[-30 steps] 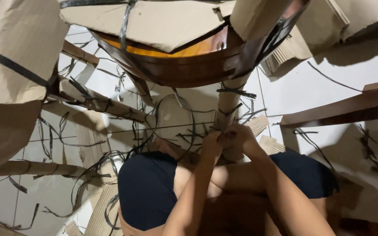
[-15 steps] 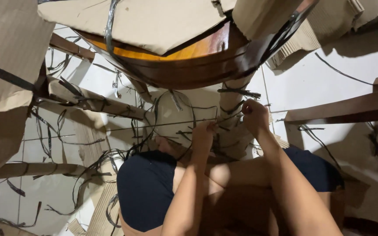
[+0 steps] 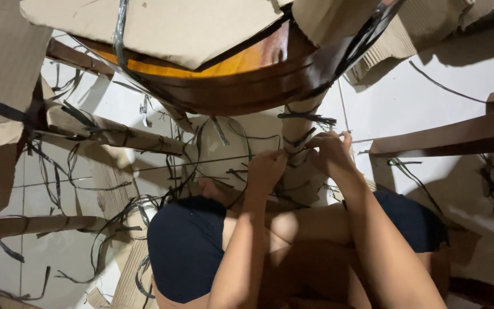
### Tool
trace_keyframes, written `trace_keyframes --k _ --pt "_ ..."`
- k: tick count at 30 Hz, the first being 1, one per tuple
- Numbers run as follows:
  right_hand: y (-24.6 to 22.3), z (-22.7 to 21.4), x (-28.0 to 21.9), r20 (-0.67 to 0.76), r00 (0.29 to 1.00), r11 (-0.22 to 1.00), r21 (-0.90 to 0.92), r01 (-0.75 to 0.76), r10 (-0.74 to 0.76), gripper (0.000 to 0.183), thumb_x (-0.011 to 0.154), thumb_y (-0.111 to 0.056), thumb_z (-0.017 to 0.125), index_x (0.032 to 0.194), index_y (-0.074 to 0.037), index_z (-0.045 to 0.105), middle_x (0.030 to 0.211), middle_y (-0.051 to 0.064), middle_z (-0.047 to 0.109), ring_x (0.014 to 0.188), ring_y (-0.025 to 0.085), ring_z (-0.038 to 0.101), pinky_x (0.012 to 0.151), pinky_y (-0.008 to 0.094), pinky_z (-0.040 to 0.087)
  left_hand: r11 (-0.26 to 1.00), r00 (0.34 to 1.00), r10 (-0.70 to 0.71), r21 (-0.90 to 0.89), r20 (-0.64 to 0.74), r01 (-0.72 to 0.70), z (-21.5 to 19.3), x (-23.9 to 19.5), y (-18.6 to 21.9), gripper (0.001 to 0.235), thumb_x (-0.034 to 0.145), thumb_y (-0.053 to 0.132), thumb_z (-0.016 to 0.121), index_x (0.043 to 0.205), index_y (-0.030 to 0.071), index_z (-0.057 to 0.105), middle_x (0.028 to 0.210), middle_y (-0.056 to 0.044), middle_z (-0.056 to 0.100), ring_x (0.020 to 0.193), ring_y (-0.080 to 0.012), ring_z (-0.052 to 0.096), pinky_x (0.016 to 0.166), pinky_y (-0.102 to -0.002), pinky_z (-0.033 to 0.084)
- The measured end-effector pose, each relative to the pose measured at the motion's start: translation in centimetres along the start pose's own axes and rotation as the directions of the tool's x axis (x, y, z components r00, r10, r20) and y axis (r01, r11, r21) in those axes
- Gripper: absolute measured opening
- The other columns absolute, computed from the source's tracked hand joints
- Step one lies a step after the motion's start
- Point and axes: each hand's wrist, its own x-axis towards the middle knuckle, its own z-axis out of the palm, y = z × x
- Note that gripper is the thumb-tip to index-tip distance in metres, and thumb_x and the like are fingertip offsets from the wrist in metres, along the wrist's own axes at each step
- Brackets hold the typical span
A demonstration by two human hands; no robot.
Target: Wrapping the legs of a wooden chair with cardboard and securing them with plastic string for protection.
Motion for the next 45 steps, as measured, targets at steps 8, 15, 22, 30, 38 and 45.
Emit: trace_keyframes --k 8,15,22,30,38,45 --pt "-0.5 1.7 0.7 0.203 0.979 0.825 -0.551 0.123 -0.01 0.033 0.098 -0.022 0.048 0.114 -0.037 0.074 0.11 -0.011 0.078 0.106 0.012 0.073 0.099 0.046 0.052 0.967 0.945 -0.248 -0.012 0.211 0.256 1.8 0.7 -1.6 0.033 0.087 0.013 0.054 0.056 0.007 0.046 0.045 -0.005 0.029 0.049 -0.0157 0.023 0.05 -0.032 0.031" --pt "2.0 5.0 2.8 0.165 0.97 0.981 -0.109 -0.16 0.177 0.034 0.097 -0.03 0.045 0.113 -0.035 0.075 0.102 -0.003 0.079 0.102 0.025 0.076 0.094 0.042 0.051 0.873 0.882 -0.381 -0.205 0.277 0.442 3.9 -0.4 -5.2 0.023 0.092 0.014 0.058 0.079 0.007 0.075 0.058 -0.004 0.054 0.059 -0.0114 0.039 0.058 -0.034 0.046" --pt "1.3 2.2 0.0 0.2 0.959 0.921 0.296 -0.255 0.202 0.029 0.088 -0.031 0.062 0.107 -0.019 0.081 0.099 0.013 0.079 0.099 0.036 0.074 0.092 0.048 0.055 0.717 0.8 -0.488 -0.363 0.349 0.595 7.0 -2.1 -6.7 0.013 0.096 0.014 0.061 0.097 0.005 0.07 0.091 -0.018 0.064 0.097 -0.0308 0.054 0.089 -0.049 0.043" --pt "0.9 7.3 -0.7 0.451 0.83 0.126 0.85 -0.512 0.329 0.053 0.071 -0.005 0.094 0.118 0.001 0.072 0.11 0.027 0.065 0.1 0.037 0.071 0.081 0.044 0.063 0.222 0.605 -0.616 -0.626 0.505 0.748 11.6 -2.7 -6.8 0.043 0.102 0.008 0.06 0.145 0.004 0.056 0.148 -0.021 0.053 0.151 -0.0374 0.036 0.128 -0.057 0.016" --pt "4.0 11.9 0.6 0.509 0.827 0.071 0.84 -0.537 0.239 0.051 0.065 -0.005 0.1 0.108 0.004 0.074 0.086 0.019 0.066 0.071 0.034 0.073 0.065 0.044 0.063 0.195 0.623 -0.551 -0.64 0.555 0.743 12.0 -2.1 -10.6 0.039 0.099 0.004 0.063 0.137 0.008 0.065 0.124 -0.014 0.061 0.124 -0.032 0.056 0.114 -0.054 0.037" --pt "3.6 9.2 0.1 0.321 0.903 0.502 0.753 -0.426 0.284 0.035 0.068 -0.021 0.095 0.094 -0.007 0.076 0.076 0.01 0.07 0.065 0.022 0.068 0.063 0.037 0.056 -0.1 0.517 -0.567 -0.677 0.641 0.73 12.8 -2.1 -12.6 0.026 0.094 0.001 0.065 0.117 0.01 0.073 0.106 -0.016 0.067 0.097 -0.032 0.066 0.084 -0.046 0.057"
